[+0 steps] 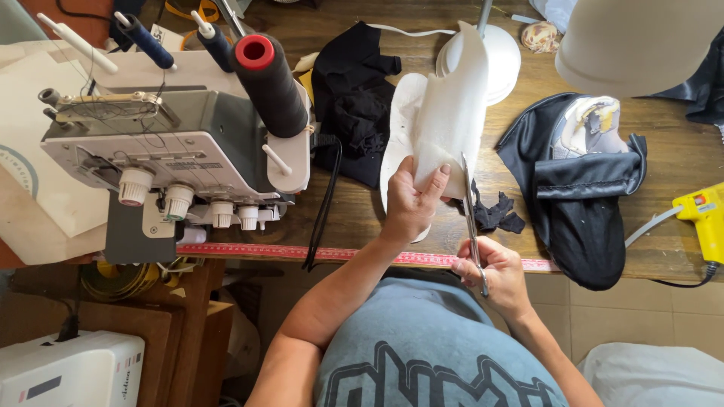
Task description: Assembling a shoe by gluing fabric onto the frame and trimming the excess material with scissors
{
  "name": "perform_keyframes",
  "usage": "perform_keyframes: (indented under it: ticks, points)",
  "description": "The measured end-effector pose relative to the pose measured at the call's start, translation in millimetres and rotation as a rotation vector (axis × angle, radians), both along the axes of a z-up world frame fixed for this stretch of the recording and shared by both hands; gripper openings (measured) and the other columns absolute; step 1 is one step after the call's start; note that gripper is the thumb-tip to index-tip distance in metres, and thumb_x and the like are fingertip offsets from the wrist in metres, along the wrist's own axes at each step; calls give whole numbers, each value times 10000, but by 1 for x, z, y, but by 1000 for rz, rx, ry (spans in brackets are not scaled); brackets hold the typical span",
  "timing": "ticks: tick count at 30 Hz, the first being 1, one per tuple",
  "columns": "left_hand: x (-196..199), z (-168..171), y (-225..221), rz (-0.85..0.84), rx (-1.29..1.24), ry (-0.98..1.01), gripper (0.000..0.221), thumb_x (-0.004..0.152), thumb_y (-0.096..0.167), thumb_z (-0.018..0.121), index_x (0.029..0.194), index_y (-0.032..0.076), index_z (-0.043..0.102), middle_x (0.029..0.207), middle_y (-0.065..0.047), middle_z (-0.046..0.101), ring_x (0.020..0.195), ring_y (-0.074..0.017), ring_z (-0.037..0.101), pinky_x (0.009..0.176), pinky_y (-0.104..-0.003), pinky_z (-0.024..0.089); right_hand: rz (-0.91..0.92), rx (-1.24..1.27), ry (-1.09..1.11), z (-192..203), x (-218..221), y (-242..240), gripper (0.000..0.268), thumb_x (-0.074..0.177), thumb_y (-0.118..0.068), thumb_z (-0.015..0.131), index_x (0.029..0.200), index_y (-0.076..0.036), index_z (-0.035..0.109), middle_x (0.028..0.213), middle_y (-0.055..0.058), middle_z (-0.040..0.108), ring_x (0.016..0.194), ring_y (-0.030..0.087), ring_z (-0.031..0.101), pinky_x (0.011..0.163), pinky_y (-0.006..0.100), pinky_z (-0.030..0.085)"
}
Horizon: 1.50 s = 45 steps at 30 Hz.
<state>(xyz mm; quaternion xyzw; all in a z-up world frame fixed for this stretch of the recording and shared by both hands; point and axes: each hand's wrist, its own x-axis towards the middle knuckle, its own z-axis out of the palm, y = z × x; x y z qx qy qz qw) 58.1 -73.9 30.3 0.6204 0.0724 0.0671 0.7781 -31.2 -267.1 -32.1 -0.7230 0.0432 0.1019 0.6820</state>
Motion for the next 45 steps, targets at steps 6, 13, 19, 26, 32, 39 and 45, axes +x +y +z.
perform_keyframes:
  ticks: [6,13,19,26,32,39,45]
  points:
    - [1,5,-7,-97,-42,52,321,880,253,803,892,-2,609,689,-164,689,591,-201,720,558,-319,617,44,54,-8,6,-2,-14,205,725,-65,878,860,9,743,526,118,662,473,152,680,473,273,570]
    - [-4,-9,-20,-198,-26,172,289,843,270,848,896,38,684,669,-115,709,595,-177,735,565,-290,638,83,192,-50,1,10,-24,298,774,-169,877,899,52,721,579,143,650,527,176,673,511,316,580]
    - [9,-36,-25,-233,-172,196,283,822,183,863,920,-25,697,704,-202,694,582,-237,716,471,-291,617,107,96,28,0,7,-47,222,718,-14,872,871,68,734,531,176,656,451,189,655,434,305,559]
    - [14,-23,-13,-354,-192,159,293,795,153,869,953,-39,715,731,-204,700,611,-247,717,464,-301,608,156,63,59,4,20,-61,235,701,-19,879,862,67,730,543,184,679,457,194,676,425,313,573]
    - [22,-25,-6,-428,-138,188,252,789,110,864,956,-30,737,707,-231,703,564,-272,713,413,-296,586,222,95,54,9,44,-49,212,766,-94,848,874,51,738,534,162,664,475,178,658,456,304,568]
    - [45,-53,10,-502,-180,238,263,754,87,864,950,-27,730,719,-221,716,561,-260,711,396,-276,567,235,16,32,10,54,-40,135,736,-1,838,783,48,721,440,171,621,374,178,597,385,290,503]
    - [59,-59,40,-383,140,255,277,709,101,882,962,76,773,741,-225,722,550,-271,708,375,-266,542,211,-87,56,9,90,-26,203,722,-50,883,792,46,719,463,191,640,394,203,635,390,279,510]
